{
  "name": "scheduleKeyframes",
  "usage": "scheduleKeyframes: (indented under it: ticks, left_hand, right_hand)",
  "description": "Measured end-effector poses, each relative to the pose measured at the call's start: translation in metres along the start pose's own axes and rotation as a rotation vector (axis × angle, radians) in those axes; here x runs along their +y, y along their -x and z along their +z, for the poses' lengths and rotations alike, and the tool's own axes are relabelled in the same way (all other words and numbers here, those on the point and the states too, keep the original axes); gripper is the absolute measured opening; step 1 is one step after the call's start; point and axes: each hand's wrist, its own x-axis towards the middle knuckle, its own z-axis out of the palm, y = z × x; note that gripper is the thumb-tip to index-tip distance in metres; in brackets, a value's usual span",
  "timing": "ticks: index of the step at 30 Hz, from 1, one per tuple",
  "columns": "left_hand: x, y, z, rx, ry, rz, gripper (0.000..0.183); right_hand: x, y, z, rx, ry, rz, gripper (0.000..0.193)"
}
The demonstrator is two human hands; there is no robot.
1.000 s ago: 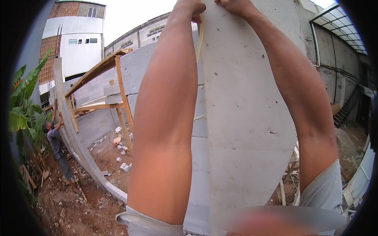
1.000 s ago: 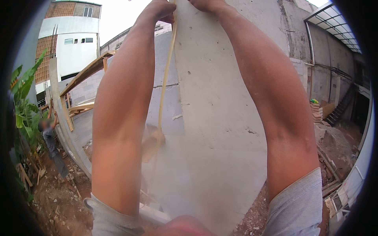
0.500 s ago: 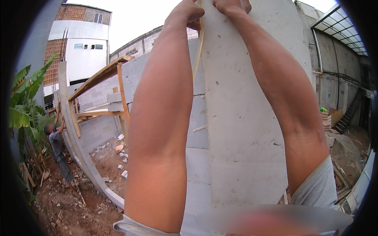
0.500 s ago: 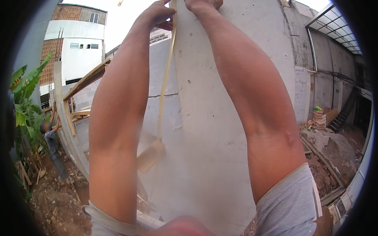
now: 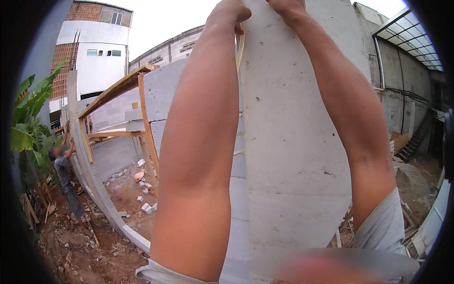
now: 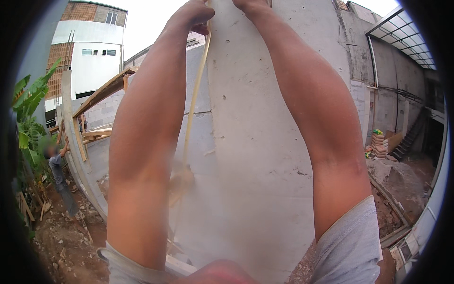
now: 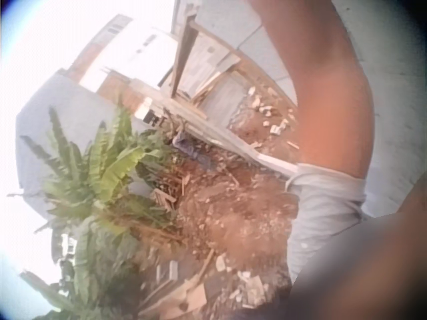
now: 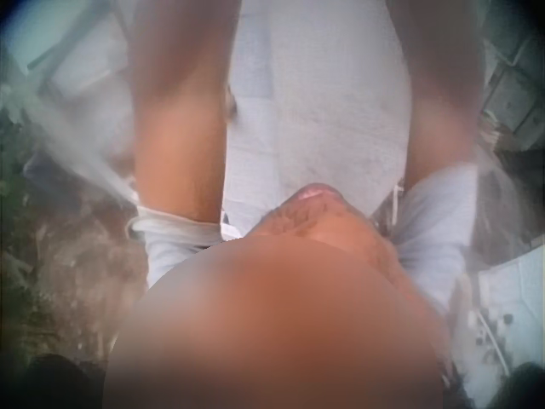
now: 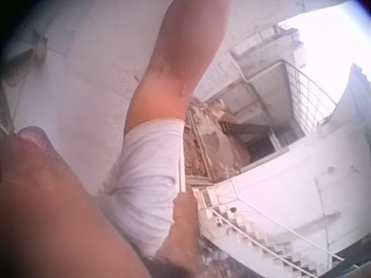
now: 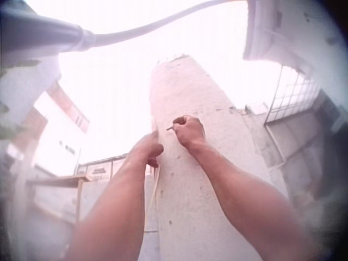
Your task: The person walks through a construction site and installs a yellow plastic conduit into a pre-cut hole in a concrete block wall. They use a pencil to mark the wall and adjust the conduit's position before coiling the excess length.
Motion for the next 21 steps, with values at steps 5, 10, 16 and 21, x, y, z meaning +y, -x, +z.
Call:
scheduleKeyframes:
  ticks: [5, 10, 16, 21]
  left_hand:
    - [0.014, 0.002, 0.006, -0.011, -0.076, -0.027, 0.072]
    - [0.016, 0.007, 0.004, 0.019, -0.064, -0.018, 0.063]
    - [0.012, 0.003, 0.005, -0.006, -0.093, 0.026, 0.058]
    - [0.003, -0.006, 0.006, -0.006, -0.075, 0.016, 0.057]
  right_hand:
    - [0.023, -0.032, 0.016, 0.041, 0.073, -0.213, 0.027]
    - [0.015, -0.032, 0.020, 0.057, 0.233, -0.287, 0.027]
    - [0.008, -0.032, 0.019, 0.006, 0.262, -0.226, 0.026]
    - [0.009, -0.036, 0.027, -0.025, 0.338, -0.232, 0.025]
